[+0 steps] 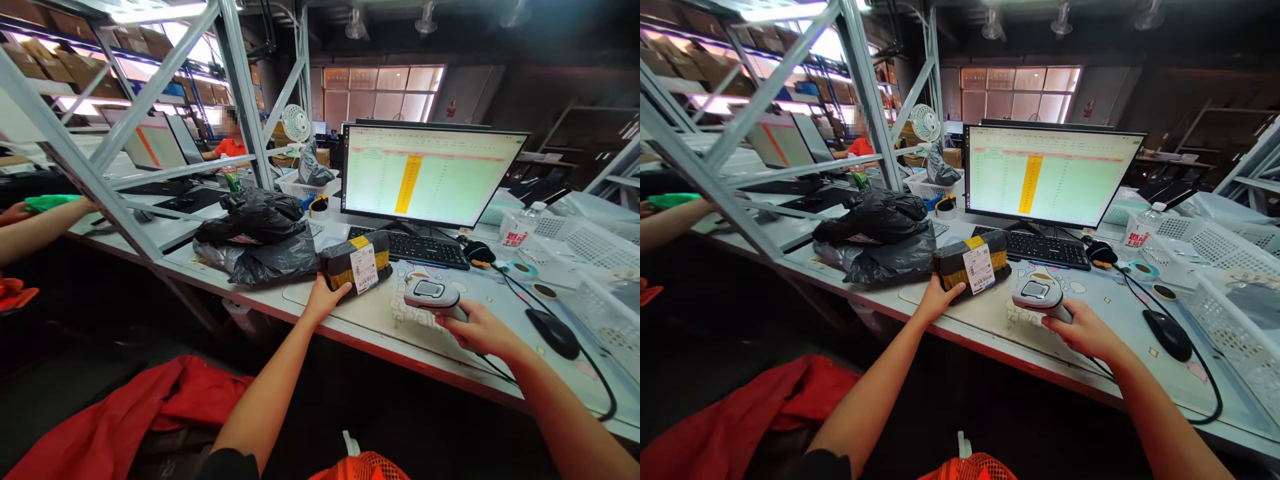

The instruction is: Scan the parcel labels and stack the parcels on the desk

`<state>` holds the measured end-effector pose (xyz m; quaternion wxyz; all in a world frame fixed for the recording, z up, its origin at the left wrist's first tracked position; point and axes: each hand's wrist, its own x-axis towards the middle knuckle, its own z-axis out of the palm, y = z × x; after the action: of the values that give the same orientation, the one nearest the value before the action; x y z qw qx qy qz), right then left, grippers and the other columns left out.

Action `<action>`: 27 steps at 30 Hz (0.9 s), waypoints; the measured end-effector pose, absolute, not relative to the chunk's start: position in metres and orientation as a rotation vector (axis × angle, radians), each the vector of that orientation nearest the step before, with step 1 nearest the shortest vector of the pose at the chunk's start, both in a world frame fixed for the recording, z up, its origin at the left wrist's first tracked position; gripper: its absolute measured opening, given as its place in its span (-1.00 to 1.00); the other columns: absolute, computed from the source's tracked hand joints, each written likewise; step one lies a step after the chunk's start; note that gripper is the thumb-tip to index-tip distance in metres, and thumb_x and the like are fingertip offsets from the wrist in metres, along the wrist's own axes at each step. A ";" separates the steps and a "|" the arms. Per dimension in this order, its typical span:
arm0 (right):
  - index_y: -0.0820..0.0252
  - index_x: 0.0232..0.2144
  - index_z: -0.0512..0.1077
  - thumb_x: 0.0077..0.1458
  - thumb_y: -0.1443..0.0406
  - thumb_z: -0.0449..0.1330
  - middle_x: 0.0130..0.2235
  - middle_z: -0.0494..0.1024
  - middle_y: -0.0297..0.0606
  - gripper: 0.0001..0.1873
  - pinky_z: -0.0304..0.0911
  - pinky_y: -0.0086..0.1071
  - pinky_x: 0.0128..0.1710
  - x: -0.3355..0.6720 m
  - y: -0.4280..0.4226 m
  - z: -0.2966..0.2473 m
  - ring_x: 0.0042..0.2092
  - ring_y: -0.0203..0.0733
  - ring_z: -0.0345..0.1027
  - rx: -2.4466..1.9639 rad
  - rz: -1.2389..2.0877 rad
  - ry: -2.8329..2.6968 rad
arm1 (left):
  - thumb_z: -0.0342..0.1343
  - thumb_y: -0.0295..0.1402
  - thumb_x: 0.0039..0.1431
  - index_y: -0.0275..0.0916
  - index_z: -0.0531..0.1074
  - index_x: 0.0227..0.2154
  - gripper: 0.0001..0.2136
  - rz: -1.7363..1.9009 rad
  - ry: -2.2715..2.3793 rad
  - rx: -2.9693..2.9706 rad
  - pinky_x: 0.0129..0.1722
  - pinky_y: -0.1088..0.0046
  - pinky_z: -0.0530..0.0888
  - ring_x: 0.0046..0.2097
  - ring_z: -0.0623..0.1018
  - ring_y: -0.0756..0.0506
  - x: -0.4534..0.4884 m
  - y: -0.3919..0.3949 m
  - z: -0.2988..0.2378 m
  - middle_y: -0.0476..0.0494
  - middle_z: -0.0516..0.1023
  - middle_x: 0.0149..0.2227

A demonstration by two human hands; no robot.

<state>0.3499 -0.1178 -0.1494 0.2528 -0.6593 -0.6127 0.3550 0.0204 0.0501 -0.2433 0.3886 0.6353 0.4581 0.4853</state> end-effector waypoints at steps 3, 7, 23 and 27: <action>0.20 -0.08 0.53 0.13 -0.17 0.23 -0.45 0.53 -0.27 -0.40 0.24 -0.33 -0.49 0.375 -0.101 -0.161 -0.48 -0.13 0.38 -1.910 0.705 -1.719 | 0.46 -0.15 0.08 -0.29 0.15 0.37 -0.11 1.249 1.147 1.605 0.34 0.08 0.38 0.30 0.50 -0.30 0.021 0.046 -0.240 -0.45 0.46 0.30; 0.20 -0.03 0.55 0.16 -0.12 0.14 -0.25 0.64 -0.06 -0.40 0.37 -0.17 -0.28 0.432 -0.080 -0.186 -0.24 0.13 0.53 -2.214 0.115 -1.655 | 0.45 -0.19 0.10 -0.28 0.16 0.38 -0.13 1.249 1.196 1.586 0.33 0.09 0.40 0.28 0.52 -0.30 0.021 0.043 -0.238 -0.43 0.49 0.27; 0.23 0.33 0.39 0.32 0.26 0.06 0.17 0.56 0.08 -0.43 0.31 -0.15 0.18 0.435 0.039 -0.177 0.19 0.13 0.44 -2.544 -0.036 -1.598 | 0.46 -0.22 0.08 -0.28 0.27 0.25 -0.26 1.167 1.340 1.587 0.28 0.08 0.43 0.25 0.53 -0.32 0.021 0.045 -0.235 -0.43 0.51 0.24; 0.28 0.26 0.47 0.27 0.32 0.10 0.17 0.54 0.16 -0.46 0.32 -0.14 0.16 0.434 0.070 -0.186 0.19 0.15 0.45 -2.594 0.020 -1.574 | 0.46 -0.20 0.08 -0.27 0.25 0.28 -0.23 1.209 1.300 1.585 0.30 0.08 0.42 0.27 0.52 -0.32 0.020 0.048 -0.241 -0.43 0.49 0.26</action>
<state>0.4344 0.0695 -0.1859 0.0534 -0.8537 -0.5180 0.0065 0.0198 0.0481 -0.2413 0.3720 0.6182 0.5070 0.4715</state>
